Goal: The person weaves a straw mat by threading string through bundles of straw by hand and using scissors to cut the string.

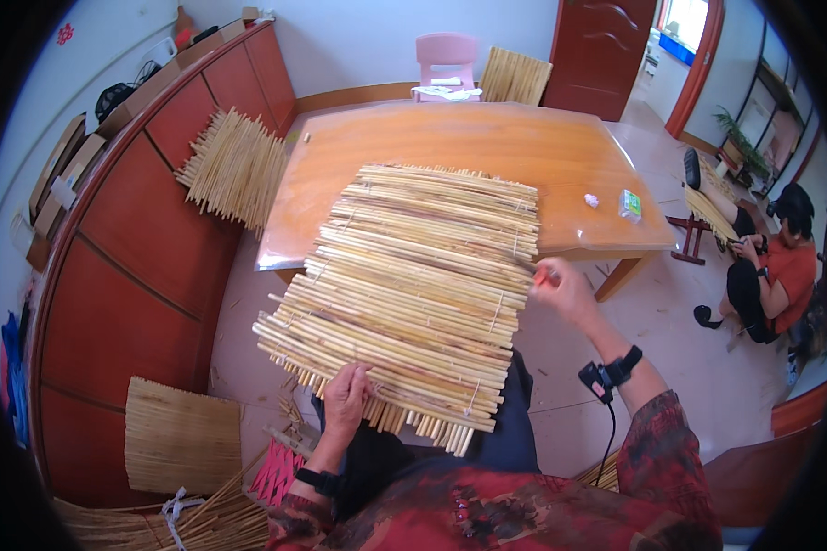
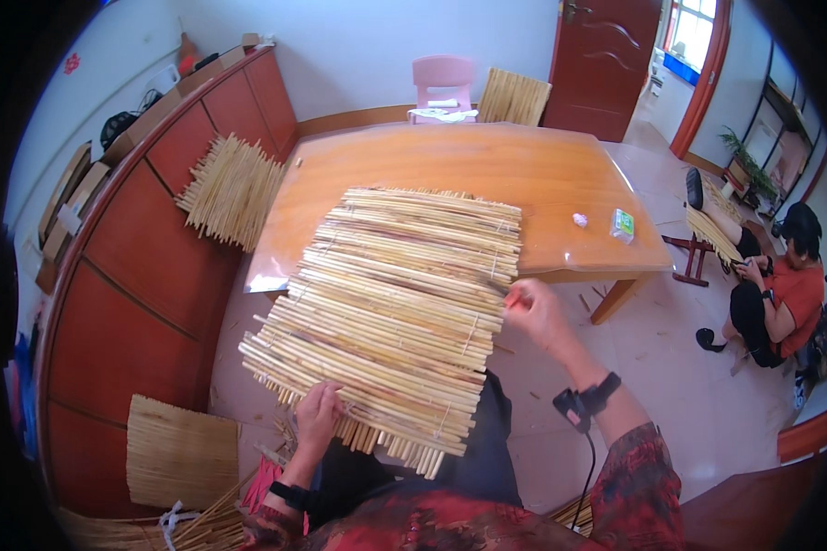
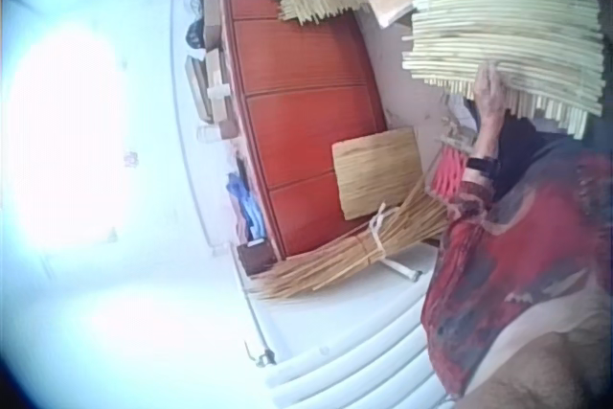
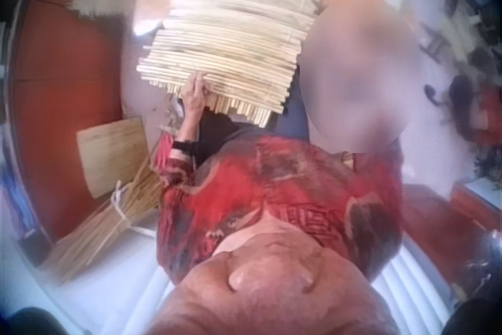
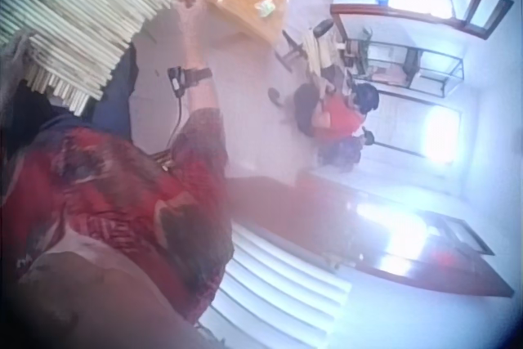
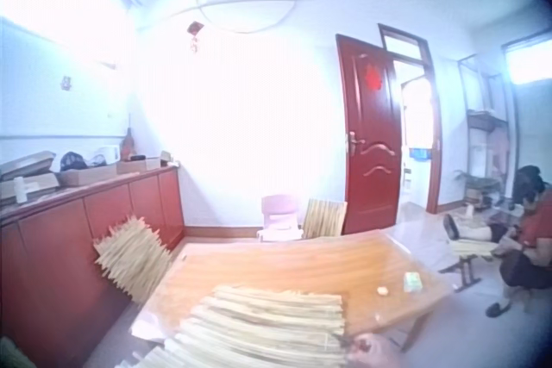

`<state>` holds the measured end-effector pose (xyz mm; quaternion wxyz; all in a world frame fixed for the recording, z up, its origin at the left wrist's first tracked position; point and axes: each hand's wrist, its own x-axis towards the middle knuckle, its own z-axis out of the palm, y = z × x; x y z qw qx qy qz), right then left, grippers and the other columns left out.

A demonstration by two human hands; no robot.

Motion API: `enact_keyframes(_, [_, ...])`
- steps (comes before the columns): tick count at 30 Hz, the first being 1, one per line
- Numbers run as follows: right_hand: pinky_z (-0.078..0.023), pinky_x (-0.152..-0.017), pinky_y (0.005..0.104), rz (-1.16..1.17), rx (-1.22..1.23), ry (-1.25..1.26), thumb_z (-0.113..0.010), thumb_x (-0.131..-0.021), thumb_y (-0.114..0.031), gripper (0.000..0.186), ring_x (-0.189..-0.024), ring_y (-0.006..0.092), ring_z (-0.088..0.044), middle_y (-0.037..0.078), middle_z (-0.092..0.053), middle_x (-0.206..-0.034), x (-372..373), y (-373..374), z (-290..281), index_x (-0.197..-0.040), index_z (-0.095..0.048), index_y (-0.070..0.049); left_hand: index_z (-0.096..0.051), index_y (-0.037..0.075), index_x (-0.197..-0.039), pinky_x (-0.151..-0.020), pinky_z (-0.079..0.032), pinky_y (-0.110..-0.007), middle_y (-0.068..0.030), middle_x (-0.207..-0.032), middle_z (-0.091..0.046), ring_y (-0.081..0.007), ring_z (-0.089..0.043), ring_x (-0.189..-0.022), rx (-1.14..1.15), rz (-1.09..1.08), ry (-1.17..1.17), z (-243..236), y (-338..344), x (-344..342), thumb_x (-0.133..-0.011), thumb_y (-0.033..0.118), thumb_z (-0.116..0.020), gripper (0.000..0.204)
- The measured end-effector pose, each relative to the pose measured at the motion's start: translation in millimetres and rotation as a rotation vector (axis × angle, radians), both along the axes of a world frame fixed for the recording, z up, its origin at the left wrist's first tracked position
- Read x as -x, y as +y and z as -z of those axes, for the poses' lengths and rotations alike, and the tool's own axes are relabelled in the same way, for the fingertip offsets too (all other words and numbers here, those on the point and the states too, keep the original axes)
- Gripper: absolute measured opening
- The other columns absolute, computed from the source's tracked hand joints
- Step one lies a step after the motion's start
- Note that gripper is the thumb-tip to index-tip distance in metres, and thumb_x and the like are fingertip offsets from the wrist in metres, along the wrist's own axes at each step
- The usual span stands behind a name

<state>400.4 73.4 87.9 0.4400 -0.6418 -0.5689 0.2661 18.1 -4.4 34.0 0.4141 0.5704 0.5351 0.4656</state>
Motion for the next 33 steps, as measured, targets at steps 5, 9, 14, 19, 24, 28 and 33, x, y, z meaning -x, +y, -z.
enact_keyframes(5, [-0.047, -0.066, 0.0323, 0.409, 0.007, -0.390, -0.065, -0.063, -0.019, 0.030, -0.074, 0.0234, -0.060, 0.015, -0.062, -0.081, -91, 70, 51, -0.087, -0.059, -0.002, -0.058, 0.000, -0.088, -0.041, -0.030, -0.018, 0.0017, -0.052, -0.045, -0.0025, -0.037, -0.044, -0.009, -0.066, -0.046, 0, 4, -7, -0.089, 0.012, -0.044, 0.018])
enact_keyframes(9, [-0.047, -0.067, 0.0362, 0.418, 0.160, -0.424, -0.063, -0.065, -0.022, 0.025, -0.076, 0.0283, -0.060, 0.017, -0.061, -0.082, -90, 99, 51, -0.081, -0.060, -0.003, -0.058, 0.000, -0.088, -0.042, -0.031, -0.018, 0.0019, -0.052, -0.046, -0.0028, -0.039, -0.044, -0.033, -0.110, -0.008, 5, 0, -5, -0.089, 0.012, -0.044, 0.018])
enact_keyframes(14, [-0.045, -0.072, 0.0409, 0.554, 0.122, -0.713, -0.063, -0.067, -0.025, 0.023, -0.083, 0.0324, -0.056, 0.015, -0.060, -0.083, -102, 117, 71, -0.077, -0.059, -0.005, -0.059, -0.001, -0.088, -0.044, -0.035, -0.020, -0.0001, -0.054, -0.048, -0.0059, -0.043, -0.047, -0.098, -0.122, 0.093, 12, -2, -5, -0.087, 0.007, -0.045, 0.016])
enact_keyframes(19, [-0.040, -0.082, 0.0398, 0.358, 0.013, -0.706, -0.055, -0.076, -0.021, 0.025, -0.094, 0.0324, -0.050, 0.018, -0.056, -0.097, -78, 99, 43, -0.093, -0.057, -0.002, -0.059, -0.002, -0.087, -0.047, -0.039, -0.023, -0.0012, -0.055, -0.048, -0.0081, -0.047, -0.050, -0.067, -0.073, 0.073, 8, 2, -10, -0.086, 0.008, -0.048, 0.015])
enact_keyframes(24, [-0.040, -0.082, 0.0338, -0.635, -0.434, -0.404, -0.042, -0.085, -0.016, 0.025, -0.091, 0.0285, -0.052, 0.014, -0.056, -0.098, 81, 32, -21, -0.099, -0.056, 0.001, -0.060, 0.002, -0.089, -0.048, -0.039, -0.023, -0.0043, -0.057, -0.050, -0.0097, -0.049, -0.050, -0.092, -0.066, 0.158, 2, -5, -4, -0.085, 0.010, -0.051, 0.013])
enact_keyframes(28, [-0.044, -0.070, 0.0293, -0.782, -0.130, -0.048, -0.054, -0.081, -0.011, 0.018, -0.078, 0.0257, -0.055, 0.011, -0.058, -0.085, 189, -45, -23, -0.094, -0.058, 0.000, -0.059, 0.002, -0.094, -0.054, -0.043, -0.024, -0.0088, -0.067, -0.056, -0.0154, -0.055, -0.057, -0.109, 0.019, 0.043, 5, -9, -15, -0.084, 0.010, -0.052, 0.015])
enact_keyframes(33, [-0.044, -0.067, 0.0264, -0.721, -0.038, 0.153, -0.056, -0.080, -0.011, 0.015, -0.075, 0.0192, -0.055, 0.009, -0.058, -0.081, 213, -70, -7, -0.088, -0.059, 0.002, -0.057, 0.003, -0.101, -0.062, -0.045, -0.027, -0.0123, -0.077, -0.059, -0.0188, -0.058, -0.068, -0.269, 0.138, 0.000, -14, -24, -21, -0.083, 0.011, -0.054, 0.020])
